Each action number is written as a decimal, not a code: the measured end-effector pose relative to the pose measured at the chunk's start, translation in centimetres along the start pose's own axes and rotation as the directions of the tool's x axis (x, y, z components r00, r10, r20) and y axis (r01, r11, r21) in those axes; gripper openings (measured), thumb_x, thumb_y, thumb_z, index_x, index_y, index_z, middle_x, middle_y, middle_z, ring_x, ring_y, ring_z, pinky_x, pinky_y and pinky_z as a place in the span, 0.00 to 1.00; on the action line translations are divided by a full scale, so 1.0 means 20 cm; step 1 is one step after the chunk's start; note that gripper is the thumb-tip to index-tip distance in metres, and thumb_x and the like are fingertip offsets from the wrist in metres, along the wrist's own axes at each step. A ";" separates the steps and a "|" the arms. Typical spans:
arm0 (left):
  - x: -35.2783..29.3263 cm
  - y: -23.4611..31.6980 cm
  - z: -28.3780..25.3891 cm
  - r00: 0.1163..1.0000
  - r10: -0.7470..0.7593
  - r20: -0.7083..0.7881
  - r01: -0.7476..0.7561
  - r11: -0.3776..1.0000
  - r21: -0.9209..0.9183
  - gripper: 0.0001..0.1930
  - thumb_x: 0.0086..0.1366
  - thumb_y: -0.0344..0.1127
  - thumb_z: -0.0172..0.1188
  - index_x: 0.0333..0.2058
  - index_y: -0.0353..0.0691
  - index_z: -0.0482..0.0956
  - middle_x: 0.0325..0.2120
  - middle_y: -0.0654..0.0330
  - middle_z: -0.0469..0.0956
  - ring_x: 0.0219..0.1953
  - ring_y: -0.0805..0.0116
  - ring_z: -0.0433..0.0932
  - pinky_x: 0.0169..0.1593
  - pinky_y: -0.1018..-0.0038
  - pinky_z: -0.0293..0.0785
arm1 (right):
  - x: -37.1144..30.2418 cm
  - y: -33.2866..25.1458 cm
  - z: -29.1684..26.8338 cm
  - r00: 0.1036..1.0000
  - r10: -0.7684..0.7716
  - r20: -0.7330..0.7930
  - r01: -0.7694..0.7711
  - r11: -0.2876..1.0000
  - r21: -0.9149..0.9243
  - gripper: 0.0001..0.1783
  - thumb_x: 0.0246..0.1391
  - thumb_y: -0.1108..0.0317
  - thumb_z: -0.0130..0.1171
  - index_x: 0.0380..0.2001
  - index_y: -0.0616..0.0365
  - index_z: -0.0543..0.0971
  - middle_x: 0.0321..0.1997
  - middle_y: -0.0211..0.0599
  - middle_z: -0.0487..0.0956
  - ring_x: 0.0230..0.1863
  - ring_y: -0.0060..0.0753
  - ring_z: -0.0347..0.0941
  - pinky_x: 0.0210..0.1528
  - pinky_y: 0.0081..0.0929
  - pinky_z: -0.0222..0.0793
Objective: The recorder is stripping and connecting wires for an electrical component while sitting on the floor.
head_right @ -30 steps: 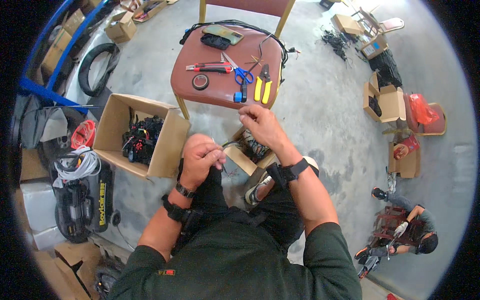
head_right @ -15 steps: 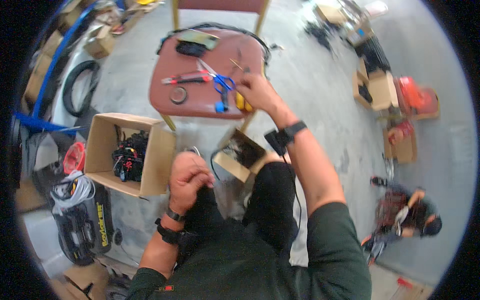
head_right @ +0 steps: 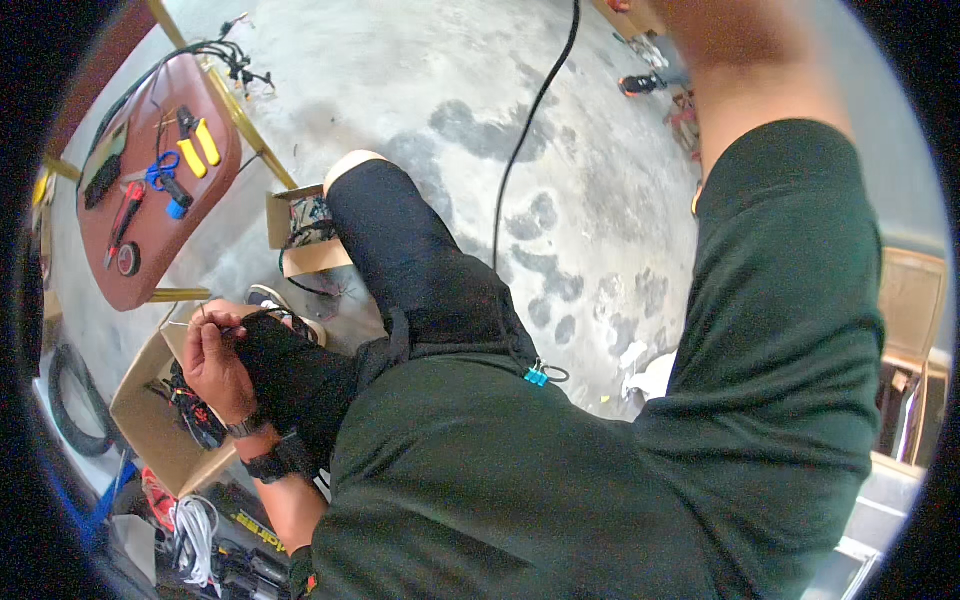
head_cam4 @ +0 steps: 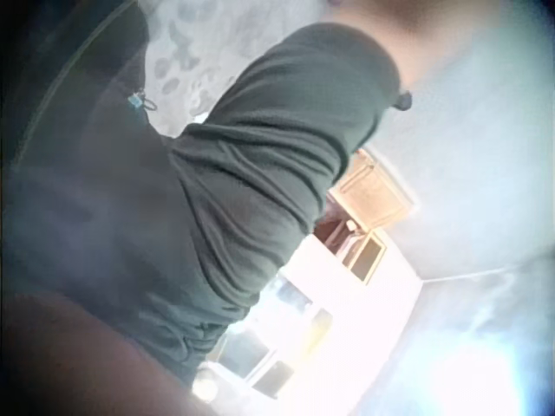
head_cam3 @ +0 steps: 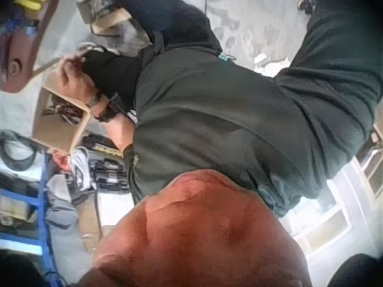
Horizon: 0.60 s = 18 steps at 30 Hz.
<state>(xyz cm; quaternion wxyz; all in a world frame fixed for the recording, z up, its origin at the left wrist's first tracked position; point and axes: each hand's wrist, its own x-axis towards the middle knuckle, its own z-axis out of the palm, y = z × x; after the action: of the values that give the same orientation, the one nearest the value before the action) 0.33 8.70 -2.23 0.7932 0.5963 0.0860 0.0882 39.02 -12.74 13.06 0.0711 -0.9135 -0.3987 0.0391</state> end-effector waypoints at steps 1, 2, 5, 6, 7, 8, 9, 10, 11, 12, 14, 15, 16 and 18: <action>0.00 0.00 0.00 1.000 -0.007 -0.004 0.007 1.000 0.001 0.13 0.71 0.35 0.52 0.43 0.29 0.75 0.35 0.57 0.77 0.36 0.70 0.75 0.39 0.77 0.72 | 0.00 0.00 -0.01 1.000 0.015 0.018 -0.015 1.000 0.002 0.15 0.56 0.61 0.52 0.34 0.61 0.81 0.33 0.53 0.80 0.34 0.50 0.77 0.41 0.42 0.72; 0.00 0.00 0.00 1.000 -0.022 0.007 0.022 1.000 0.009 0.13 0.71 0.35 0.51 0.43 0.28 0.75 0.35 0.57 0.77 0.36 0.71 0.75 0.40 0.78 0.72 | 0.00 0.00 -0.01 0.999 0.028 0.036 -0.028 1.000 0.004 0.15 0.56 0.61 0.52 0.34 0.61 0.81 0.33 0.53 0.80 0.34 0.49 0.77 0.40 0.42 0.72; -0.01 0.05 0.01 0.999 0.006 0.050 -0.005 1.000 -0.002 0.12 0.71 0.34 0.51 0.43 0.28 0.75 0.35 0.57 0.77 0.36 0.71 0.74 0.40 0.77 0.71 | 0.03 -0.04 -0.05 0.996 0.031 0.081 -0.033 0.999 0.027 0.14 0.55 0.61 0.53 0.34 0.61 0.81 0.32 0.52 0.80 0.33 0.47 0.77 0.40 0.41 0.72; -0.01 0.03 -0.01 0.999 0.009 0.033 -0.008 1.000 -0.030 0.09 0.70 0.31 0.52 0.40 0.30 0.76 0.37 0.56 0.77 0.37 0.70 0.76 0.39 0.77 0.75 | 0.03 -0.04 -0.07 0.995 0.021 0.093 -0.025 0.999 0.037 0.14 0.55 0.62 0.53 0.34 0.61 0.81 0.32 0.52 0.80 0.32 0.47 0.77 0.39 0.41 0.72; -0.02 0.04 0.02 0.999 0.012 -0.038 -0.010 0.998 0.054 0.08 0.70 0.31 0.52 0.40 0.32 0.76 0.36 0.57 0.77 0.36 0.70 0.77 0.38 0.77 0.76 | 0.04 -0.04 -0.07 0.995 -0.005 0.095 0.000 0.999 0.051 0.14 0.55 0.62 0.53 0.34 0.61 0.81 0.32 0.52 0.80 0.32 0.46 0.77 0.39 0.40 0.72; -0.02 0.03 0.04 0.999 -0.010 -0.033 0.012 0.998 0.067 0.07 0.70 0.31 0.52 0.40 0.33 0.76 0.36 0.57 0.77 0.35 0.70 0.77 0.37 0.77 0.77 | 0.04 -0.04 -0.06 0.995 -0.037 0.093 0.031 0.998 0.061 0.14 0.55 0.62 0.53 0.34 0.61 0.81 0.32 0.52 0.80 0.32 0.46 0.76 0.39 0.40 0.72; -0.02 0.02 0.03 0.999 -0.018 -0.044 0.021 0.996 0.085 0.07 0.69 0.30 0.52 0.39 0.34 0.77 0.35 0.57 0.77 0.34 0.70 0.78 0.36 0.76 0.78 | 0.05 -0.05 -0.05 0.993 -0.087 0.082 0.081 0.994 0.070 0.13 0.55 0.62 0.53 0.34 0.61 0.81 0.31 0.52 0.80 0.31 0.45 0.76 0.39 0.40 0.72; -0.02 -0.01 0.02 0.998 0.009 -0.060 -0.004 0.997 0.083 0.06 0.69 0.30 0.53 0.39 0.34 0.77 0.34 0.57 0.77 0.33 0.69 0.78 0.34 0.76 0.78 | 0.07 -0.06 -0.04 0.987 -0.147 0.066 0.142 0.987 0.071 0.13 0.55 0.63 0.54 0.34 0.61 0.81 0.31 0.52 0.80 0.31 0.45 0.76 0.39 0.40 0.72; -0.04 0.01 0.01 0.995 0.060 -0.081 -0.053 0.995 0.088 0.06 0.69 0.29 0.53 0.38 0.34 0.77 0.34 0.58 0.77 0.31 0.69 0.79 0.33 0.76 0.79 | 0.07 -0.10 -0.09 0.975 -0.221 0.033 0.219 0.974 0.059 0.13 0.55 0.63 0.54 0.34 0.60 0.81 0.31 0.51 0.80 0.31 0.44 0.76 0.38 0.39 0.72; -0.04 -0.01 0.02 0.993 0.070 -0.100 -0.062 0.995 0.079 0.06 0.68 0.29 0.53 0.38 0.34 0.77 0.33 0.58 0.77 0.31 0.69 0.79 0.33 0.75 0.79 | 0.06 -0.10 -0.10 0.961 -0.276 0.023 0.274 0.960 0.047 0.13 0.55 0.63 0.54 0.35 0.60 0.81 0.31 0.51 0.80 0.30 0.43 0.76 0.38 0.39 0.72; -0.06 0.00 0.05 0.990 0.073 -0.117 -0.067 0.996 0.058 0.05 0.67 0.28 0.54 0.36 0.33 0.78 0.31 0.57 0.78 0.30 0.68 0.79 0.33 0.74 0.79 | 0.05 -0.11 -0.09 0.924 -0.381 0.025 0.380 0.925 0.026 0.12 0.55 0.63 0.55 0.35 0.60 0.81 0.30 0.51 0.80 0.29 0.42 0.76 0.38 0.39 0.72; -0.07 0.01 0.05 0.991 0.069 -0.112 -0.064 0.997 0.050 0.05 0.67 0.27 0.55 0.35 0.32 0.78 0.30 0.57 0.78 0.30 0.68 0.79 0.33 0.74 0.79 | 0.04 -0.13 -0.07 0.903 -0.429 0.032 0.428 0.903 0.017 0.12 0.55 0.64 0.55 0.35 0.60 0.81 0.30 0.51 0.80 0.29 0.42 0.76 0.38 0.38 0.72; -0.09 0.02 0.02 0.989 0.027 -0.146 -0.022 0.999 0.034 0.06 0.67 0.27 0.55 0.35 0.31 0.78 0.30 0.57 0.79 0.30 0.68 0.79 0.34 0.74 0.79 | 0.04 -0.33 0.08 0.971 -0.224 0.084 0.225 0.974 -0.012 0.11 0.54 0.67 0.53 0.36 0.59 0.82 0.32 0.50 0.81 0.32 0.45 0.77 0.40 0.37 0.72; -0.11 0.04 0.03 0.986 -0.059 -0.154 0.053 0.998 -0.045 0.06 0.66 0.26 0.55 0.35 0.30 0.79 0.30 0.57 0.80 0.30 0.69 0.79 0.36 0.75 0.78 | 0.01 -0.54 0.21 0.966 -0.253 -0.044 0.257 0.940 0.223 0.12 0.52 0.69 0.53 0.37 0.57 0.82 0.33 0.49 0.81 0.36 0.47 0.79 0.41 0.39 0.73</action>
<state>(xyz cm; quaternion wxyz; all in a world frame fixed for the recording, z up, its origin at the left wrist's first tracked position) -1.60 7.85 -1.31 0.7982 0.5687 0.1625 0.1138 30.77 -4.99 10.56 0.1822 -0.8403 -0.5060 0.0680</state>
